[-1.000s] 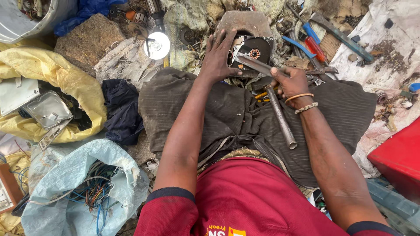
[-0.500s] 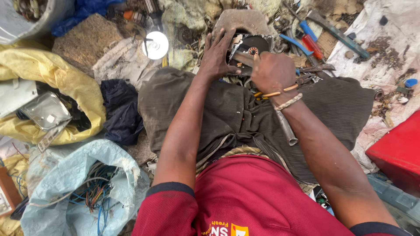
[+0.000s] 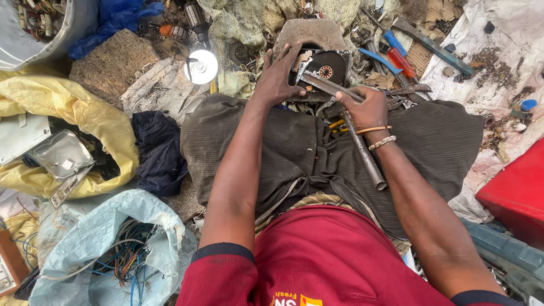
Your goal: The person uses a hammer to break apart a hard drive and then disassembles a desktop computer case, removing the fan and unscrewing components.
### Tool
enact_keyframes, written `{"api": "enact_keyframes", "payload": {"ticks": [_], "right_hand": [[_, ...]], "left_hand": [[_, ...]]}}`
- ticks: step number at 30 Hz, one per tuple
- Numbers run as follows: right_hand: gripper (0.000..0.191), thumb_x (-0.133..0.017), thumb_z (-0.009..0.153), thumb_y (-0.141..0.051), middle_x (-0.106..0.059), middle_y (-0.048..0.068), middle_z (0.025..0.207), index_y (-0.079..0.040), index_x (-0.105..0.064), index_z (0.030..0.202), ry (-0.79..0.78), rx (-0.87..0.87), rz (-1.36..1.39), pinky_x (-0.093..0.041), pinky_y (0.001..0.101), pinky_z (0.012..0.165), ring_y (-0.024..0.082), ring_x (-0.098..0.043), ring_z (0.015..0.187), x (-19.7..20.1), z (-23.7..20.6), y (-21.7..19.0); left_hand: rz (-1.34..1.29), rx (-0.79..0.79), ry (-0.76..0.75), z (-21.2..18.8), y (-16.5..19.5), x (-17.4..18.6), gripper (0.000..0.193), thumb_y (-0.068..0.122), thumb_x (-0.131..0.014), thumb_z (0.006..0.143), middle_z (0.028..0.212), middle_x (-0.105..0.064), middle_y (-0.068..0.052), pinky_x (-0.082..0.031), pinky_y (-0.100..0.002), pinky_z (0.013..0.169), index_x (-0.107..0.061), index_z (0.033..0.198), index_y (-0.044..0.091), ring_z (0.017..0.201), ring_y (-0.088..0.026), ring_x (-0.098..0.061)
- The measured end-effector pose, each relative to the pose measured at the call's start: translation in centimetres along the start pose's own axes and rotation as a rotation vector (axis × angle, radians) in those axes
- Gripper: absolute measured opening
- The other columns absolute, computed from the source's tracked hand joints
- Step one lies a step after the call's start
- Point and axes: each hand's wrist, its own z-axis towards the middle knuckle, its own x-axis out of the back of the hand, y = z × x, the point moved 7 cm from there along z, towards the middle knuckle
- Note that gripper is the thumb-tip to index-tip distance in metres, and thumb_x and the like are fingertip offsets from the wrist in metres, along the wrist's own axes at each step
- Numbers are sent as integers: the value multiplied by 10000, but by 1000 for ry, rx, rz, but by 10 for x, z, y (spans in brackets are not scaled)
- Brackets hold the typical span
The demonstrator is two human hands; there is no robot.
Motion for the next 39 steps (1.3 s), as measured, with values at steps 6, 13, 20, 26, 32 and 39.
{"api": "enact_keyframes", "payload": {"ticks": [6, 13, 20, 26, 32, 39], "right_hand": [[349, -835, 866, -309, -727, 162, 708, -12, -768, 1036, 56, 174, -338, -553, 411, 634, 265, -718, 650, 5, 8, -91], [125, -722, 914, -173, -677, 126, 676, -51, -698, 924, 51, 583, -965, -560, 365, 472, 236, -708, 570, -53, 12, -177], [107, -684, 947, -127, -654, 128, 792, -38, -680, 1006, 86, 742, -835, -559, 377, 490, 263, -700, 609, -42, -30, -152], [147, -671, 897, -58, -632, 132, 875, -46, -674, 1044, -1, 783, -866, -558, 386, 516, 276, -700, 676, -62, -40, -113], [312, -694, 849, -1, -618, 141, 885, -68, -733, 1152, 70, 740, -665, -529, 419, 529, 296, -671, 670, -32, -64, -109], [255, -773, 878, -37, -716, 141, 1044, -53, -706, 1123, 207, 643, -440, -561, 420, 682, 318, -694, 831, 33, -93, -92]], "left_hand": [[-56, -52, 81, 1, -9, 0, 1345, 400, -1000, 563, 1627, -405, -89, -84, -492, 1302, -194, 1621, 200, 1555, -272, -254], [15, -14, 317, -6, -14, 4, 1140, 464, -956, 761, 1638, -357, -108, -102, -565, 1280, -246, 1589, 134, 1541, -316, -255], [-210, -24, 315, -15, -13, 37, 831, 321, -757, 935, 1737, -336, -75, -197, -556, 1328, -359, 1659, 222, 1623, -349, -222], [169, -380, -71, 5, 79, 58, 556, 434, -771, 888, 1515, -540, -104, -340, -572, 1148, -642, 1388, 231, 1400, -402, -421], [323, -388, -208, -2, 96, 54, 353, 449, -708, 943, 1109, -757, -99, -539, -487, 895, -767, 1165, 181, 1037, -321, -700], [361, -548, -2, 3, 106, 19, 248, 90, -610, 976, 1035, -725, -137, -539, -506, 885, -701, 1201, 138, 933, -333, -699]]}}
